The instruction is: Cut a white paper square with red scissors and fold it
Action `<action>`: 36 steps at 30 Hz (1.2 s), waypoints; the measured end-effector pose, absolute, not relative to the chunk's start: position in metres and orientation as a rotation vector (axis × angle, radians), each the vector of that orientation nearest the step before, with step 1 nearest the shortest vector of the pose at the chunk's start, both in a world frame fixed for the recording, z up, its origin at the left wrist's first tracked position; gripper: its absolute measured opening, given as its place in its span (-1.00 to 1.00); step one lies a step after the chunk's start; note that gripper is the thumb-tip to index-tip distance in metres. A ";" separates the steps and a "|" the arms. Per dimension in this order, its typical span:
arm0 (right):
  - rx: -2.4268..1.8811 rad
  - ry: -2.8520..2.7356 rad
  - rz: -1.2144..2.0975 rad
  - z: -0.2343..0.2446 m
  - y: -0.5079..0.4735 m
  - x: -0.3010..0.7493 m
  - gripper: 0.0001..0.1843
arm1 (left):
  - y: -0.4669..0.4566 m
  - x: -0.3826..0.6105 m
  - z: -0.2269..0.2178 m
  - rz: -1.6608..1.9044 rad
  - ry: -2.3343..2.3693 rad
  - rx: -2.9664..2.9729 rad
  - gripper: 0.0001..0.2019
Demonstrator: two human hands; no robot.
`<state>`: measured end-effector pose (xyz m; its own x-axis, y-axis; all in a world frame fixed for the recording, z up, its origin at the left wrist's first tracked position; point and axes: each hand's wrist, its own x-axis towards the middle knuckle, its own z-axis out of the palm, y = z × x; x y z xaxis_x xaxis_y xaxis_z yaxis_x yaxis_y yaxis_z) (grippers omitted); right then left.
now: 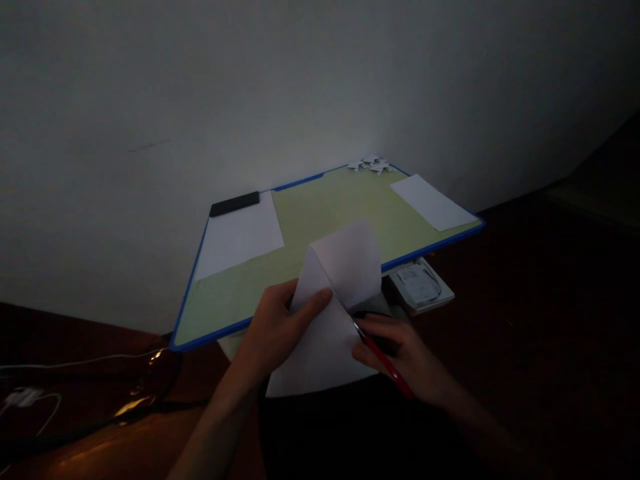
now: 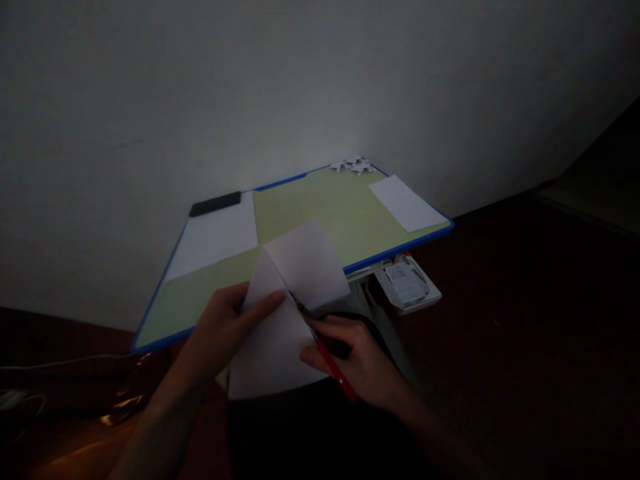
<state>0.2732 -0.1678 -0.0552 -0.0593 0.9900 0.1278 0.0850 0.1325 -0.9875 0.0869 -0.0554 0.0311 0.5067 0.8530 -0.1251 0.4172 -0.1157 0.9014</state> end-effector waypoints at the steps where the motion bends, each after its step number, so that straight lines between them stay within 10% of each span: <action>1: -1.150 -1.375 1.110 -0.055 -0.168 0.274 -0.70 | -0.055 0.087 0.031 0.528 1.071 1.727 -0.64; 36: -1.146 -1.311 1.088 -0.055 -0.167 0.264 -0.73 | -0.056 0.087 0.032 0.488 1.091 1.809 -0.66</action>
<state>0.2641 -0.1665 -0.0551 -0.0080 0.9912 0.1324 0.0519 0.1327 -0.9898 0.0867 -0.0556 0.0321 0.5250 0.8422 -0.1230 0.4701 -0.1664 0.8668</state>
